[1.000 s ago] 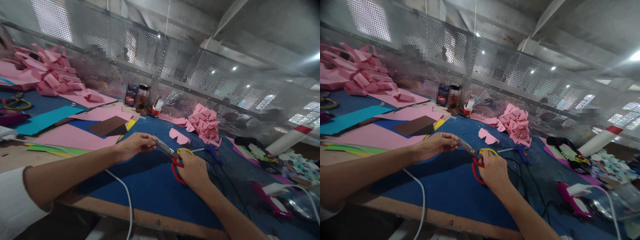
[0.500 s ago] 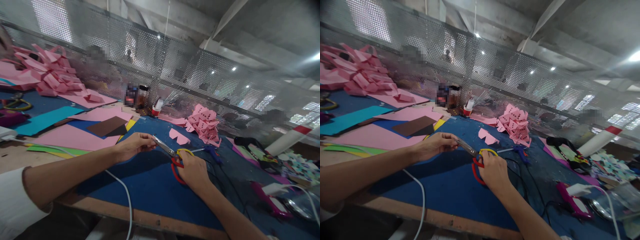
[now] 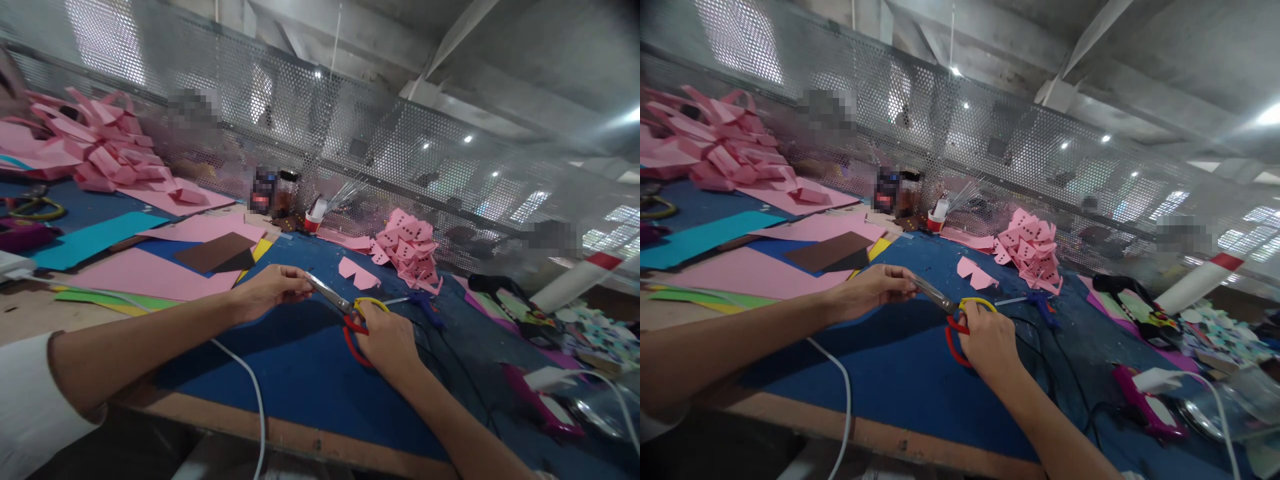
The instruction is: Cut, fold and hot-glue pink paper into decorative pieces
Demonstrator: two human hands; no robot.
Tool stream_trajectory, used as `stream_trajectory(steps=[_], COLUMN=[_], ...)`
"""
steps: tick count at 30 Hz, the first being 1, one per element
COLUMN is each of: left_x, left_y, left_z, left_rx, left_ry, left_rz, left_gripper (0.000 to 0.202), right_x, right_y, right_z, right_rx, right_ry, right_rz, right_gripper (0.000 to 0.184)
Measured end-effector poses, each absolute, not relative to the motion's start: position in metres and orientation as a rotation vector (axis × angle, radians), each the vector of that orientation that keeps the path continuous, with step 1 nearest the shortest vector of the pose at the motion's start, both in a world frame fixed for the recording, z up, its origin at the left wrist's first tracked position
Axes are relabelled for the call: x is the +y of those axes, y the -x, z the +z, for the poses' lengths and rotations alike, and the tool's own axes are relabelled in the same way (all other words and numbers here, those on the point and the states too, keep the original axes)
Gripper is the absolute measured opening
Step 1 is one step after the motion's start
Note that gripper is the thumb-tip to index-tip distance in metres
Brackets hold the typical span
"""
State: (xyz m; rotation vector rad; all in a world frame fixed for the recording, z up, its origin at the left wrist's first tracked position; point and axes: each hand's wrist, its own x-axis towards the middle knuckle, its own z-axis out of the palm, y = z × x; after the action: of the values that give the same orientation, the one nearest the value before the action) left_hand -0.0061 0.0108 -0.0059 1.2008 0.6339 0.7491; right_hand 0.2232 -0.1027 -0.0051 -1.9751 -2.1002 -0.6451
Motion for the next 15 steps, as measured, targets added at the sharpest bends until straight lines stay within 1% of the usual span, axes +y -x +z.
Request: stream_trajectory(steps=[11,15], left_x=[0.0118,0.0105], left_y=[0.0062,0.0064], left_z=[-0.0074,-0.0052], left_rx=[0.632,0.617], left_ry=[-1.201,-1.209], left_rz=[0.746,0.748], left_gripper=[0.015,0.016], right_x=[-0.1018,-0.1002], right_y=[-0.2236,-0.2246], right_z=[-0.0059,-0.0087], right_rx=[-2.105,-2.107], right_ry=[1.979,1.987], right_rz=[-0.669,-0.613], right_gripper=[0.015,0.016])
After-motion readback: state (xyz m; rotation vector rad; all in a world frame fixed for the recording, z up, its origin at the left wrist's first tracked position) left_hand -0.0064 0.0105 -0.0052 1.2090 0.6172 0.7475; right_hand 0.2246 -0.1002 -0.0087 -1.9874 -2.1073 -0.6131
